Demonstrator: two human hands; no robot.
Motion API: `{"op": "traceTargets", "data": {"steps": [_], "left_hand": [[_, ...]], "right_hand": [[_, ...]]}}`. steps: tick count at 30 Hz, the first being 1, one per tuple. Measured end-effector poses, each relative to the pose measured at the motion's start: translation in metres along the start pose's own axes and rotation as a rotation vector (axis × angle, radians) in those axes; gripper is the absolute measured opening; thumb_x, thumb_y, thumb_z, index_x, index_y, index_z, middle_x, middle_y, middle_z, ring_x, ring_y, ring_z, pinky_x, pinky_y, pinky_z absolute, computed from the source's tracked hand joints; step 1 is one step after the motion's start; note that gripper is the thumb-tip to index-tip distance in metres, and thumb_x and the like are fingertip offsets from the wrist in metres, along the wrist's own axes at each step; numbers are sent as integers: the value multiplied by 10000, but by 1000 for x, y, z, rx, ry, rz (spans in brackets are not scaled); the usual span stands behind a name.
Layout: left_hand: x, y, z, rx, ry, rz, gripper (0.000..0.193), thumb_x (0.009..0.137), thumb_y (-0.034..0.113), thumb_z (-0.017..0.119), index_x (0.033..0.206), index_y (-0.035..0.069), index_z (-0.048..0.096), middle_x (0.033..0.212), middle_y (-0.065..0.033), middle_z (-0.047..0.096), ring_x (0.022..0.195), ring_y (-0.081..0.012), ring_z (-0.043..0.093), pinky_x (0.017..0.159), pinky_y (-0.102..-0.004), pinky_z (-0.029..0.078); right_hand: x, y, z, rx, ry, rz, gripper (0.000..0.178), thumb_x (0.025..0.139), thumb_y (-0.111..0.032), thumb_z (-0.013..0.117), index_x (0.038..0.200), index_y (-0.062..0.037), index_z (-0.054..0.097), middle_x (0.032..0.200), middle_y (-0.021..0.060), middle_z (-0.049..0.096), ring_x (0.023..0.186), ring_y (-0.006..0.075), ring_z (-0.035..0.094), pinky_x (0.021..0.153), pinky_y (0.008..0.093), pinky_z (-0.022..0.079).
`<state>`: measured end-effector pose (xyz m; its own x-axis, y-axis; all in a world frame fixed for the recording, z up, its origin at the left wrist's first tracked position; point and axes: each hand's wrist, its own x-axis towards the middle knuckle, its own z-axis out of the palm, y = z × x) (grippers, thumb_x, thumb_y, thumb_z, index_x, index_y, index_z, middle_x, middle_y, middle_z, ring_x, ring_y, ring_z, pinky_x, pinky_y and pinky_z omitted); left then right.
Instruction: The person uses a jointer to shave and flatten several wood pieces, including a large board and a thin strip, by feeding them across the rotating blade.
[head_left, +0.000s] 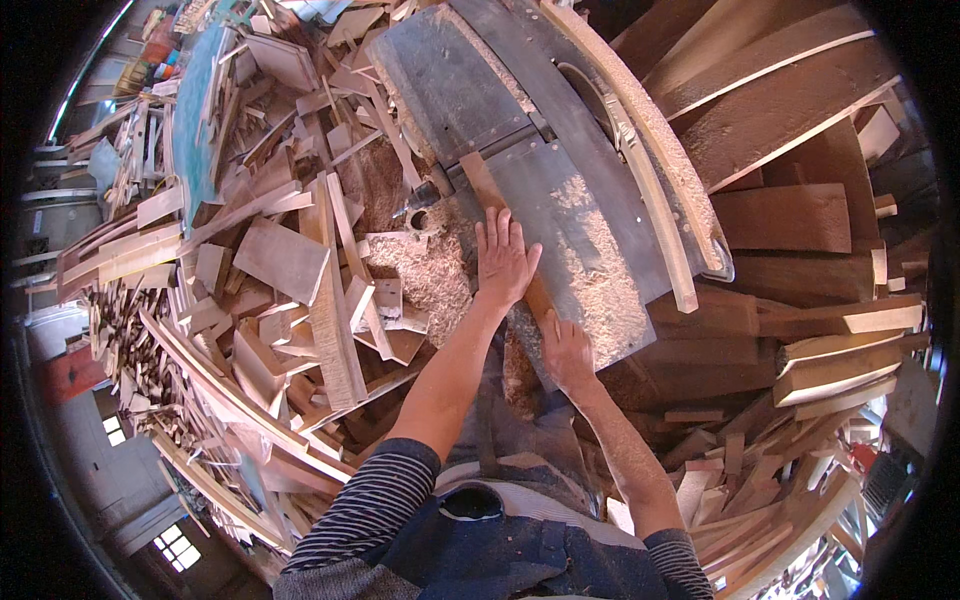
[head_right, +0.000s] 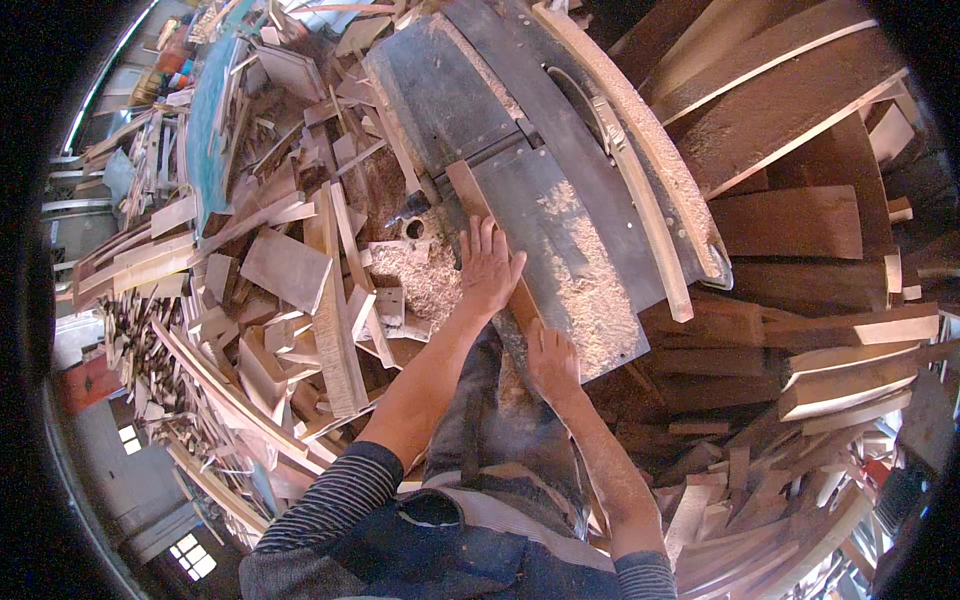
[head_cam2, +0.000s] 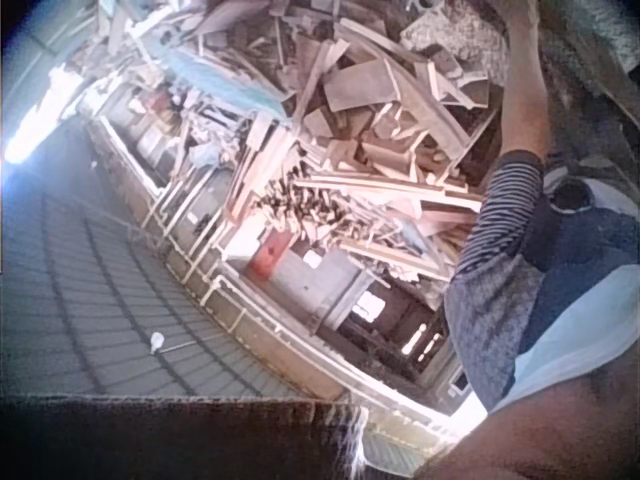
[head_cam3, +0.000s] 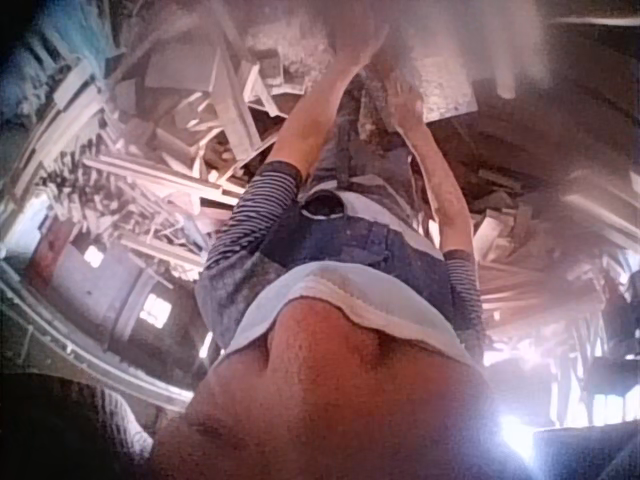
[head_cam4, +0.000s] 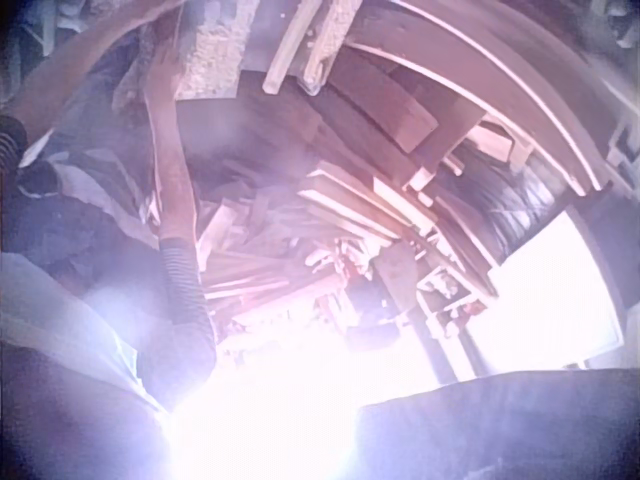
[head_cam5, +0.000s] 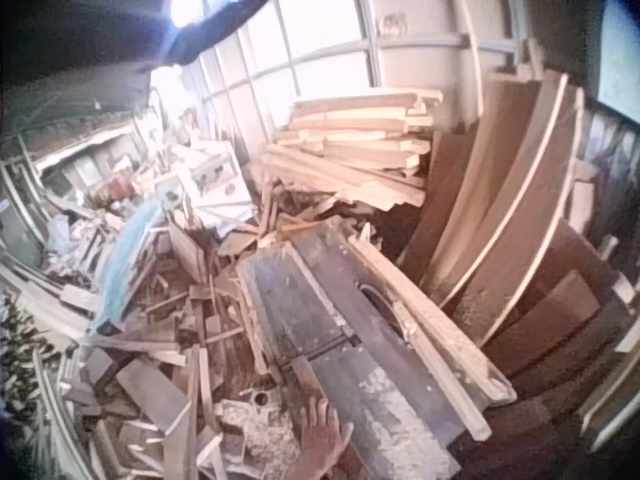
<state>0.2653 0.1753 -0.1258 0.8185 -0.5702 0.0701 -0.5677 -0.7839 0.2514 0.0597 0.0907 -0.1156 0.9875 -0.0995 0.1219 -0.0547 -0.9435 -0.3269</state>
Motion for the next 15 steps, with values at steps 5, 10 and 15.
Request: {"op": "traceTargets", "data": {"steps": [5,10,15], "left_hand": [[14,-11,1,9,-4,-8,609,995,426,610,1355,-53,503,1562,-219,375,1540,-454,231,1247,-617,194],[41,-29,-3,-7,-3,-6,589,991,429,605,1333,-42,518,1571,-215,372,1548,-446,222,1251,-613,185],[71,-52,-4,-7,24,13,584,982,426,612,1321,-40,520,1565,-218,378,1537,-446,246,1242,-618,204]], "right_hand": [[17,0,2,-7,-45,-13,501,862,-129,641,1331,38,585,905,149,583,811,311,654,644,424,577],[47,-2,7,39,-101,12,536,848,-109,638,1354,51,565,1015,189,614,866,348,659,712,449,583],[83,-6,13,61,-118,21,563,856,-111,641,1383,61,543,1141,216,622,897,371,661,763,473,583]]}}
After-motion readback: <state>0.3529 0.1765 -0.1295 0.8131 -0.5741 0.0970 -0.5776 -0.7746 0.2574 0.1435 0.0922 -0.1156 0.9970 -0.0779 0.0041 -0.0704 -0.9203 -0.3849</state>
